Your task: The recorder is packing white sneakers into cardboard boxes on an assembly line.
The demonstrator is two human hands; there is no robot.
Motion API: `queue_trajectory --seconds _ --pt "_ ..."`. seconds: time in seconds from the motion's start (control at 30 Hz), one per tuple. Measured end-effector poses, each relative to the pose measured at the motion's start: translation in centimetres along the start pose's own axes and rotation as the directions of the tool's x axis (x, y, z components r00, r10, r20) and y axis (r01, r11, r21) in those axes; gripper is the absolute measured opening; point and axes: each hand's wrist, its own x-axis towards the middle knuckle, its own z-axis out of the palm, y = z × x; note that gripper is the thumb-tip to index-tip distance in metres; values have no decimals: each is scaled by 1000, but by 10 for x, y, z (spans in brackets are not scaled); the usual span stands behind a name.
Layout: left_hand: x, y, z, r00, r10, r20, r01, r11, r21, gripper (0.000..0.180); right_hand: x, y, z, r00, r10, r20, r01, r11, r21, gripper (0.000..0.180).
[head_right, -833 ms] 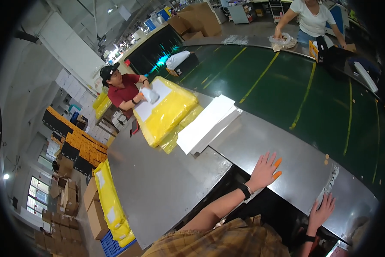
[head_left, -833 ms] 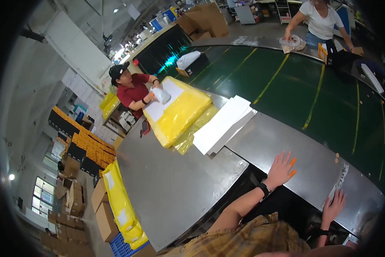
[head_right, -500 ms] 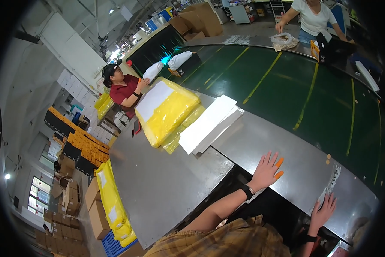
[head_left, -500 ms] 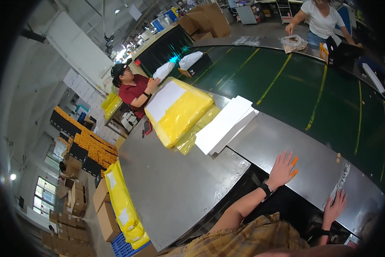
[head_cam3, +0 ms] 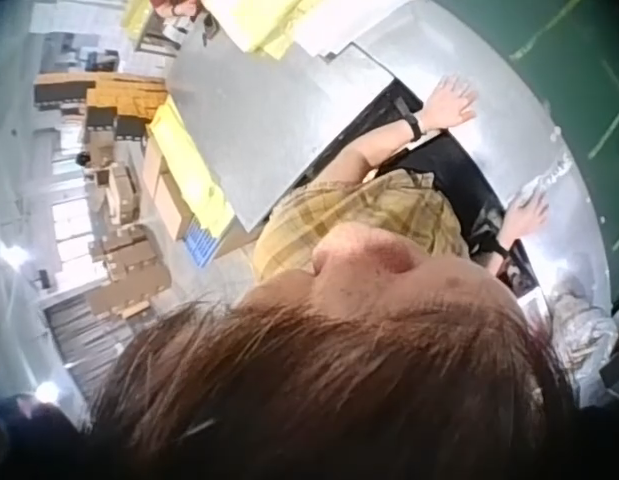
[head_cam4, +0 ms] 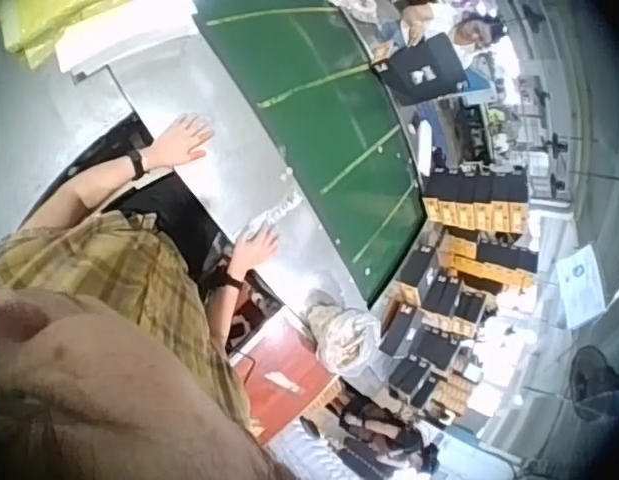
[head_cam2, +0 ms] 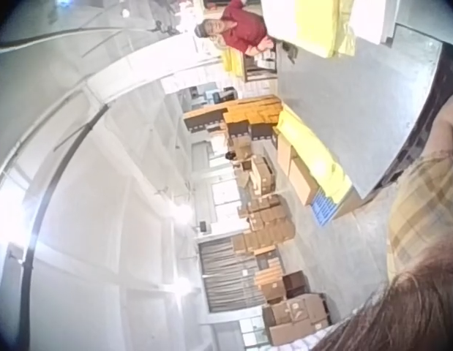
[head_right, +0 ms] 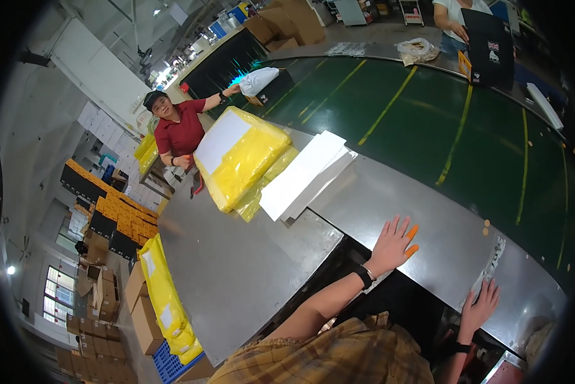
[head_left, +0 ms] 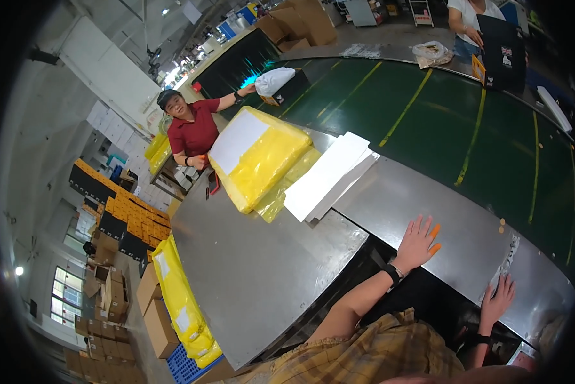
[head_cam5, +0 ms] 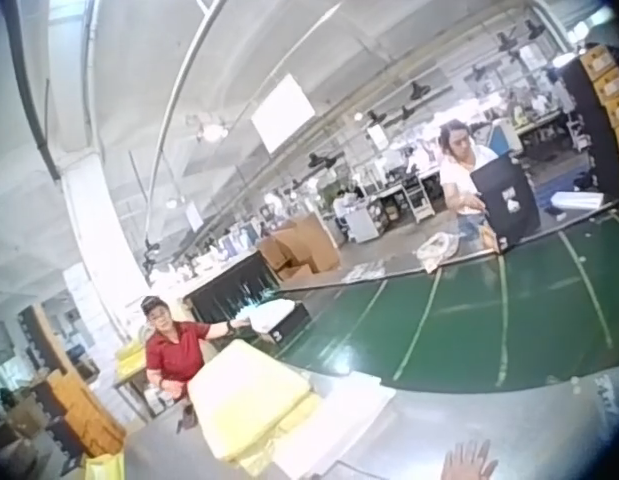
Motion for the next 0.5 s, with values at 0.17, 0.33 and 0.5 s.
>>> queue_trajectory --seconds 0.17,0.33,0.5 --pt "0 2 -6 999 -12 49 12 1000 18 52 -1 1 1 1000 10 16 -10 1000 -7 43" --pt "0 3 -6 998 -23 60 22 1000 19 52 -2 1 2 1000 5 18 -5 1000 -4 44" --pt "0 3 -5 1000 -16 27 17 999 -35 53 -1 3 1 1000 -3 18 3 1000 -14 43"
